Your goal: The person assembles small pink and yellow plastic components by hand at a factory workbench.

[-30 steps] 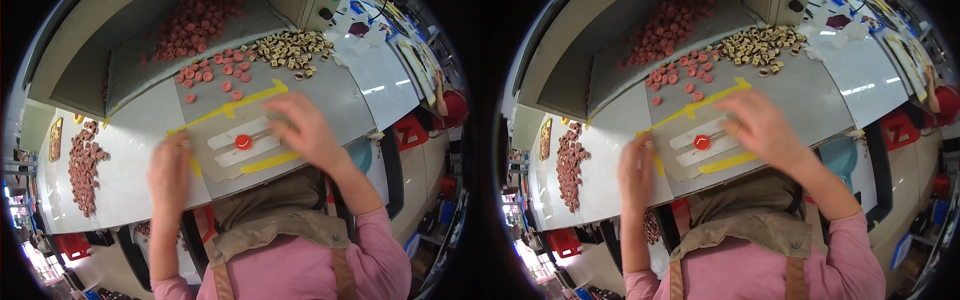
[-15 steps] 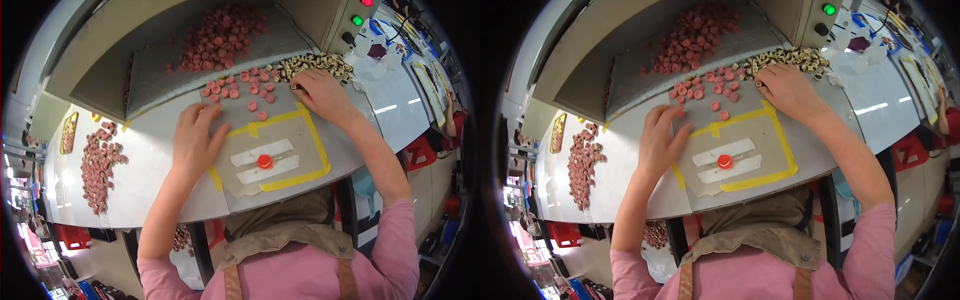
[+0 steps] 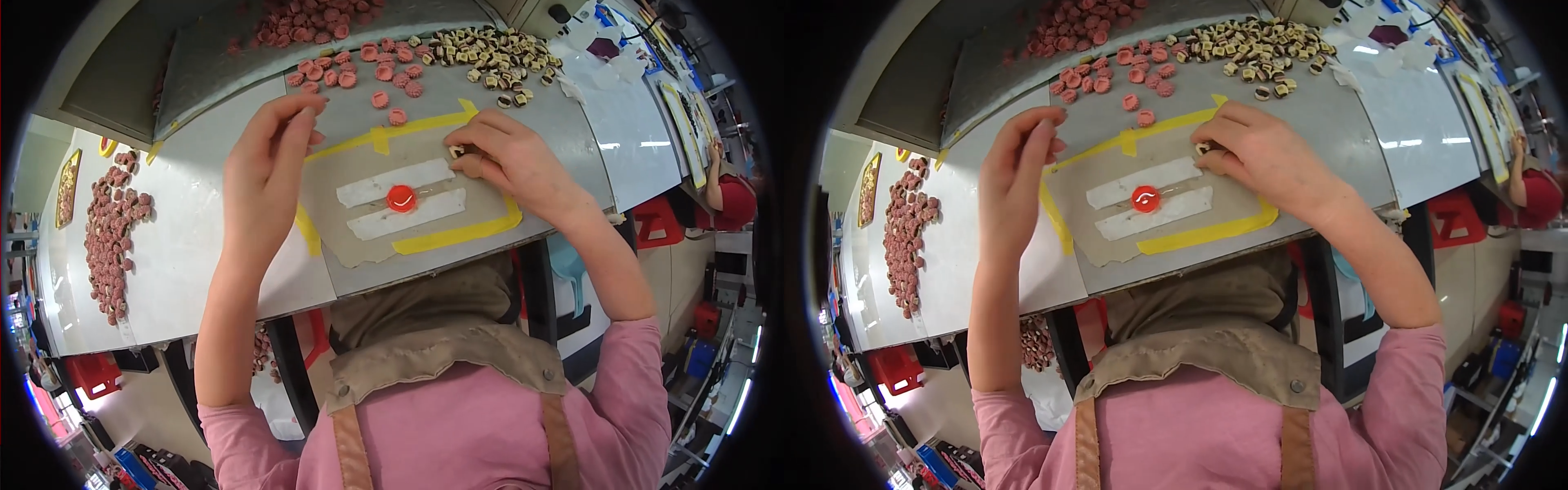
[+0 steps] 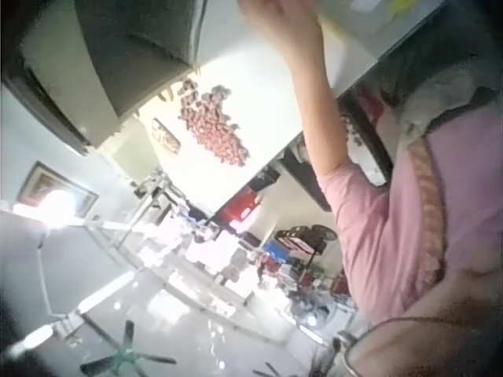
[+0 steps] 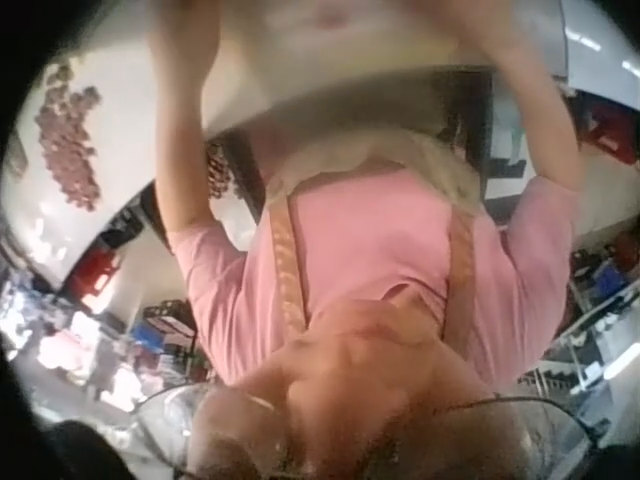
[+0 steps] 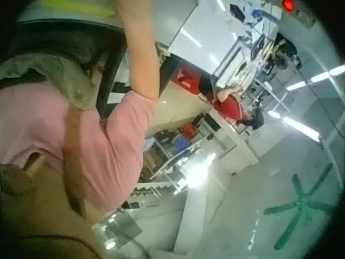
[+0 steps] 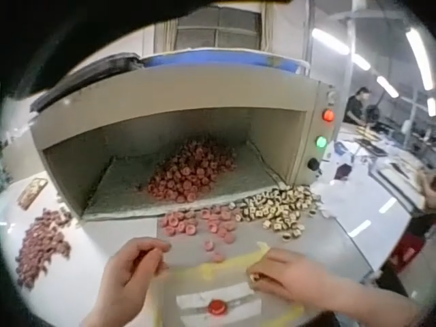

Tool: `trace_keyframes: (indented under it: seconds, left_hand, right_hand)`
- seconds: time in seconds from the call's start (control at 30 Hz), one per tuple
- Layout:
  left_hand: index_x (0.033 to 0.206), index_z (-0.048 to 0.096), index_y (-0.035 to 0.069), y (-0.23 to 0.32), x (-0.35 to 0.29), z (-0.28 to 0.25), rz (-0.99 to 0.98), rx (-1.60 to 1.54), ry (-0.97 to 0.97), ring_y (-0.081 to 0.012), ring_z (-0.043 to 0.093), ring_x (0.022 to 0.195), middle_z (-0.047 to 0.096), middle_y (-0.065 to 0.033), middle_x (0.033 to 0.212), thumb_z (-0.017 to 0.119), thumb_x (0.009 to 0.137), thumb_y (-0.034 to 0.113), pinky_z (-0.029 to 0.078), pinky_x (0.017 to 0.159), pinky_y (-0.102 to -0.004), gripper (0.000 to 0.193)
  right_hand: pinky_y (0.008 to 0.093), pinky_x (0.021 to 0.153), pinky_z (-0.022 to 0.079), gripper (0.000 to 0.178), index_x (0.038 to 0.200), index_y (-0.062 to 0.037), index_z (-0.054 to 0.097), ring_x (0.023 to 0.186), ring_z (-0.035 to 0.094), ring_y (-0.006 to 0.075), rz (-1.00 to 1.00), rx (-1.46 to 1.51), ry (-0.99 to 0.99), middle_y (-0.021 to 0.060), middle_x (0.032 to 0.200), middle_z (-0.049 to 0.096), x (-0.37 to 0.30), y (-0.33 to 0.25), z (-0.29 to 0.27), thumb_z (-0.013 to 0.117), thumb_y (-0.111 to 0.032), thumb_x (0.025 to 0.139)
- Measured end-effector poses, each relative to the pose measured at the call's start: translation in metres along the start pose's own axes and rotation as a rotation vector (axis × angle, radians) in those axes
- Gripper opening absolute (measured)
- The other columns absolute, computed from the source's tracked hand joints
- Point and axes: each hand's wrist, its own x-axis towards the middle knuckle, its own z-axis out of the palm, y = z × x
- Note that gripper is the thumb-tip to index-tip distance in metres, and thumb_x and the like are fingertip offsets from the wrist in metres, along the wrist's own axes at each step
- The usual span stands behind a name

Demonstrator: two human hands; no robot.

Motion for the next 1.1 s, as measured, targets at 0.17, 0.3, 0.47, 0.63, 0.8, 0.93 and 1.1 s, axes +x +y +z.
trace_keyframes:
  seconds: [0.17, 0.3, 0.47, 0.63, 0.8, 0.93, 1.1]
  left_hand:
    - [0.118, 0.057, 0.000, 0.009, -0.050, 0.002, -0.215, -0.464, 0.006, -0.0095, 0.058, 0.088, 0.062, -0.0040, 0.102, 0.057, 0.095, 0.013, 0.046, 0.081, -0.0236, 0.027]
    - [0.123, 0.055, 0.001, 0.006, -0.070, 0.018, -0.347, -0.919, 0.024, -0.0100, 0.059, 0.093, 0.059, -0.0055, 0.114, 0.057, 0.095, 0.014, 0.047, 0.084, -0.0244, 0.031]
    - [0.127, 0.052, 0.002, 0.001, -0.076, 0.029, -0.399, -1.057, 0.029, -0.0098, 0.058, 0.096, 0.057, -0.0046, 0.116, 0.055, 0.096, 0.013, 0.047, 0.087, -0.0255, 0.034]
    - [0.130, 0.049, 0.001, -0.009, -0.078, 0.025, -0.363, -1.209, -0.045, -0.0105, 0.058, 0.097, 0.056, -0.0046, 0.117, 0.051, 0.098, 0.015, 0.046, 0.088, -0.0257, 0.035]
    - [0.131, 0.048, 0.001, -0.009, -0.077, 0.025, -0.410, -1.244, -0.008, -0.0101, 0.058, 0.097, 0.057, -0.0055, 0.117, 0.050, 0.099, 0.018, 0.046, 0.087, -0.0245, 0.036]
    - [0.135, 0.043, -0.002, -0.005, -0.076, 0.026, -0.439, -1.304, 0.003, -0.0074, 0.058, 0.093, 0.057, -0.0077, 0.115, 0.047, 0.099, 0.013, 0.049, 0.083, -0.0218, 0.039]
    - [0.132, 0.046, 0.001, -0.009, -0.077, 0.027, -0.403, -1.302, 0.011, -0.0090, 0.057, 0.096, 0.057, -0.0061, 0.116, 0.050, 0.099, 0.016, 0.047, 0.086, -0.0231, 0.037]
  right_hand:
    - [0.0330, 0.080, 0.048, 0.034, 0.114, -0.0062, 0.062, 0.091, 0.056, 0.0257, -0.116, -0.034, 0.150, 0.0104, 0.102, 0.055, -0.013, 0.008, 0.019, 0.066, -0.003, 0.080]
    - [0.0319, 0.081, 0.047, 0.034, 0.116, -0.0073, 0.062, 0.094, 0.055, 0.0255, -0.086, -0.025, 0.087, 0.0103, 0.103, 0.054, -0.012, 0.000, 0.013, 0.064, -0.003, 0.082]
    - [0.0323, 0.079, 0.048, 0.027, 0.111, -0.0063, 0.063, 0.090, 0.057, 0.0248, 0.007, -0.022, 0.082, 0.0100, 0.102, 0.054, -0.001, -0.005, 0.002, 0.058, -0.001, 0.086]
    - [0.0315, 0.076, 0.048, 0.021, 0.106, -0.0042, 0.063, 0.087, 0.058, 0.0244, 0.012, -0.035, 0.069, 0.0094, 0.101, 0.055, -0.002, 0.000, 0.004, 0.058, -0.001, 0.086]
    - [0.0308, 0.074, 0.048, 0.019, 0.105, -0.0026, 0.062, 0.084, 0.058, 0.0240, 0.044, 0.000, 0.052, 0.0101, 0.096, 0.056, 0.004, -0.006, -0.004, 0.058, -0.003, 0.087]
    - [0.0308, 0.074, 0.047, 0.016, 0.102, -0.0007, 0.061, 0.084, 0.058, 0.0239, 0.144, -0.019, -0.040, 0.0105, 0.094, 0.057, 0.007, -0.008, -0.013, 0.057, -0.004, 0.087]
    - [0.0312, 0.074, 0.047, 0.015, 0.101, -0.0005, 0.059, 0.085, 0.057, 0.0244, 0.094, -0.031, -0.024, 0.0101, 0.094, 0.057, 0.011, -0.026, -0.005, 0.059, -0.005, 0.086]
